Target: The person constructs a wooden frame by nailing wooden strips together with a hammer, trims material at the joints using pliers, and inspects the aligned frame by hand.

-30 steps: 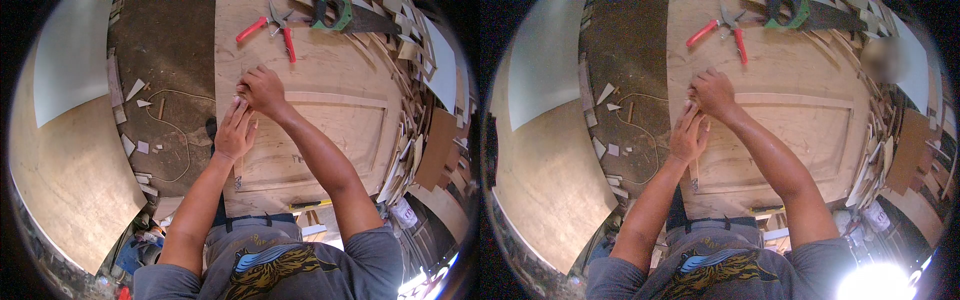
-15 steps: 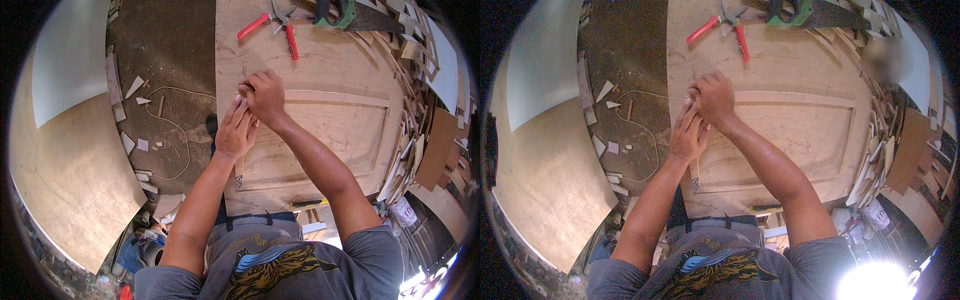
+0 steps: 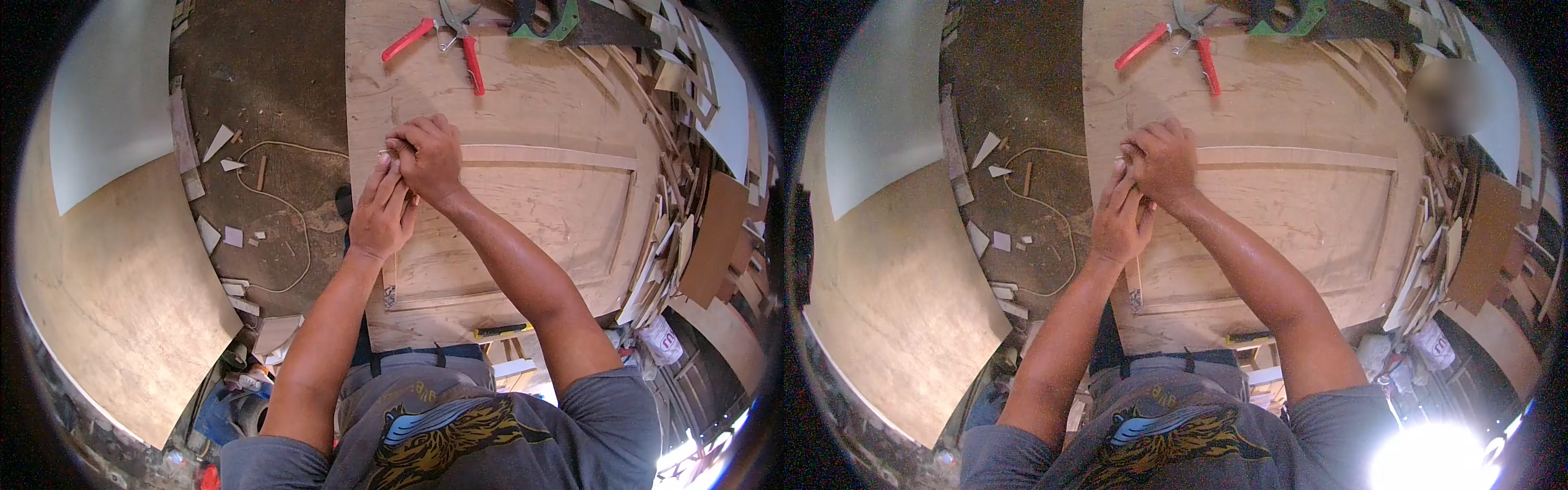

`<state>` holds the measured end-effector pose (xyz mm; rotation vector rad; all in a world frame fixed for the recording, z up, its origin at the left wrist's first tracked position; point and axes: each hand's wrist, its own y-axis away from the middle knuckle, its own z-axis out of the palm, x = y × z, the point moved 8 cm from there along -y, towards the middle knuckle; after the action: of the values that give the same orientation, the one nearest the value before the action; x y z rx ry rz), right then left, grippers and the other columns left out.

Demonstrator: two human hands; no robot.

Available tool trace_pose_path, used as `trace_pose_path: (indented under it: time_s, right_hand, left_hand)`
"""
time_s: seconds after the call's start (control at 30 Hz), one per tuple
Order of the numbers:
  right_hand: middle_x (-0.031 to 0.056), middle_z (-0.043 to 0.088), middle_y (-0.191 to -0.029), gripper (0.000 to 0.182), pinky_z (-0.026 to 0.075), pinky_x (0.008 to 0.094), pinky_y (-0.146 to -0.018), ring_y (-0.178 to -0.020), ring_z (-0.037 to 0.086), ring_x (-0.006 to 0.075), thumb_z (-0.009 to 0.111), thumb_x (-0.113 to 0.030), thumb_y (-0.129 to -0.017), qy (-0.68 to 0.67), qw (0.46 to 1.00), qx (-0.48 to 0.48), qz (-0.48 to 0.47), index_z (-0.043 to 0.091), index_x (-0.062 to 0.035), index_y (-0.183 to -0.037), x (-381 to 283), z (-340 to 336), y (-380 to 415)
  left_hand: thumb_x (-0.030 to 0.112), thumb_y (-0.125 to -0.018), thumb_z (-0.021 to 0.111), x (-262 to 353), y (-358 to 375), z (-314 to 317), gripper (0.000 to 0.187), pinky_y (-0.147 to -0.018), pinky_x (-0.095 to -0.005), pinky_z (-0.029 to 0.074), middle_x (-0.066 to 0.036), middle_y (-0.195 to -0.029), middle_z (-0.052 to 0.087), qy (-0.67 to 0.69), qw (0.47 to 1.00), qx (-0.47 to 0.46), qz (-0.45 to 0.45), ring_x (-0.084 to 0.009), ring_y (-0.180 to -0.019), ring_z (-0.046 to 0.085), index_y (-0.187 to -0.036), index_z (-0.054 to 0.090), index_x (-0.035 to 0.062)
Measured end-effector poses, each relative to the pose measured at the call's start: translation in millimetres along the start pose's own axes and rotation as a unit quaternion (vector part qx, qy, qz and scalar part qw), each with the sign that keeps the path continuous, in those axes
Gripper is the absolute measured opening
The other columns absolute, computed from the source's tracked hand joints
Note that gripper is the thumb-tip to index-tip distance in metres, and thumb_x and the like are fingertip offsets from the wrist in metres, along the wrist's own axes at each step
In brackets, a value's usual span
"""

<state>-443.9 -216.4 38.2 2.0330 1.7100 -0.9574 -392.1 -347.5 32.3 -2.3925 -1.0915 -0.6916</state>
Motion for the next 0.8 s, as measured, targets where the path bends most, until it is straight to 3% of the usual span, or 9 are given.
trace_pose_path:
  time_s: [0.13,0.8]
  right_hand:
    - [-0.0023,0.072,-0.086,0.004,0.044,0.0394,-0.083,-0.092,0.063,0.0231,0.078,-0.016,-0.081,-0.006,1.0,0.007,0.0,0.078,-0.0154,-0.084,0.0,0.4,0.3]
    - [-0.0038,0.075,-0.085,0.005,0.044,0.0385,-0.084,-0.089,0.063,0.0221,0.08,-0.016,-0.079,-0.019,1.0,-0.002,0.015,0.079,-0.0177,-0.084,4.4,2.2,0.7]
  left_hand:
    - [0.014,-0.09,0.078,0.6,-0.8,-0.8,0.034,-0.12,-0.0488,0.042,-0.017,-0.152,0.052,0.019,1.0,0.0,-0.003,-0.0398,-0.148,0.045,-0.119,0.067,-0.0003]
    - [0.016,-0.09,0.078,1.6,-2.2,-1.3,0.036,-0.12,-0.0478,0.042,-0.017,-0.151,0.053,0.011,1.0,-0.004,-0.006,-0.0393,-0.148,0.044,-0.12,0.067,-0.0007]
